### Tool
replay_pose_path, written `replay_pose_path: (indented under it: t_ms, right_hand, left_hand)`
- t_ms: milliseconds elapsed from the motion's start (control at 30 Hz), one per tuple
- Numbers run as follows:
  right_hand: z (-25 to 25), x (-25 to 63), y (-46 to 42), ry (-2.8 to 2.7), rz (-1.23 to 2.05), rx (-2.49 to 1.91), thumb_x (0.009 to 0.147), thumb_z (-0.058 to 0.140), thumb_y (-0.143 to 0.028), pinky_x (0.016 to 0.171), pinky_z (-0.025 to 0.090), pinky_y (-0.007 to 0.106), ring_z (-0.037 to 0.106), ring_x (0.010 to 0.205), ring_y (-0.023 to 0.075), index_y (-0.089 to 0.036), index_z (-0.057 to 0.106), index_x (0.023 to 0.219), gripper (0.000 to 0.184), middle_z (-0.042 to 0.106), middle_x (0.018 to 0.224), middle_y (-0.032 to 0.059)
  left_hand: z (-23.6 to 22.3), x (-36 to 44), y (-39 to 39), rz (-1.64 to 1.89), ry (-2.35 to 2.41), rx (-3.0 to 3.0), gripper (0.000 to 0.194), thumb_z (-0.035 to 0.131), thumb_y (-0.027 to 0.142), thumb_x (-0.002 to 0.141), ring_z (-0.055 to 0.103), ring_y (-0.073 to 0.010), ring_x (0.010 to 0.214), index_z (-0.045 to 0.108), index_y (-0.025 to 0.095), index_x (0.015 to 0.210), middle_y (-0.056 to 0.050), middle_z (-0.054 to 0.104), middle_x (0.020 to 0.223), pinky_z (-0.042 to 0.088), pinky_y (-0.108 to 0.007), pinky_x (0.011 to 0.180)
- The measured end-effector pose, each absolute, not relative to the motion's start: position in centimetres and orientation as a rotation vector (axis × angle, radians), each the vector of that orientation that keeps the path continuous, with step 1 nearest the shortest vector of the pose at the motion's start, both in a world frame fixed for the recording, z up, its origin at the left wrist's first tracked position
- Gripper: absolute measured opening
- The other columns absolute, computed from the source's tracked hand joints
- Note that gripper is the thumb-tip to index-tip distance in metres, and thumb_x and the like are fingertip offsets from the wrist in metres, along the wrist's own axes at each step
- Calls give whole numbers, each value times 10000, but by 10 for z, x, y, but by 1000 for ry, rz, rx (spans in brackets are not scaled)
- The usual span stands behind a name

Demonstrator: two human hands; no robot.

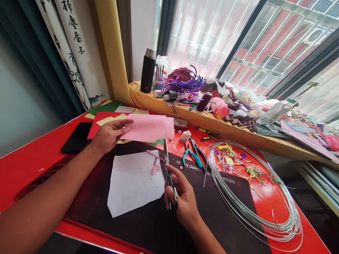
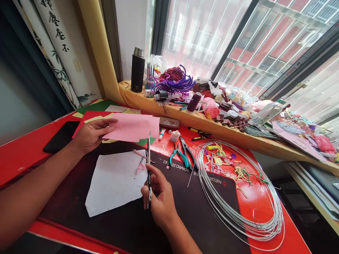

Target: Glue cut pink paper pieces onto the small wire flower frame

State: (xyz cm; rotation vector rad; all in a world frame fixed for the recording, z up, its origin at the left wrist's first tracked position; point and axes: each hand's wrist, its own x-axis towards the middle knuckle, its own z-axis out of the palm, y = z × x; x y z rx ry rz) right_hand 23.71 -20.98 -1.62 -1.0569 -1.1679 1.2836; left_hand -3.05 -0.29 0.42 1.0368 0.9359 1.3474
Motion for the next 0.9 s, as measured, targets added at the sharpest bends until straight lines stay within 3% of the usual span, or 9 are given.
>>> replay_pose_path:
  t_ms: [567, 767, 900]
  right_hand:
    - [-14, 237, -209, -1133, 1255, -1079, 968, 759, -510, 422, 456, 215, 511, 450, 78, -265, 657, 1460, 560, 475, 745, -75]
    - [-15, 238, -208, -1126, 1231, -1089, 960, 752, -578, 427, 470, 232, 515, 444, 87, -253, 641, 1473, 617, 530, 739, -62]
    - [-15, 240, -207, -1098, 1199, -1076, 958, 753, -607, 433, 482, 238, 506, 441, 85, -253, 623, 1484, 647, 555, 755, -54]
  left_hand:
    - [8, -25, -7, 1314, 918, 985, 497, 1040, 210, 512, 643, -113, 645, 902, 199, 989, -67, 799, 918, 567, -184, 523]
    - [6, -20, -9, 1287, 903, 1001, 494, 1043, 231, 522, 618, -109, 623, 903, 202, 995, -45, 764, 813, 546, -189, 529]
    - [3, -15, -13, 1247, 891, 1016, 507, 1047, 256, 525, 625, -117, 636, 902, 203, 1007, -58, 775, 854, 542, -196, 520]
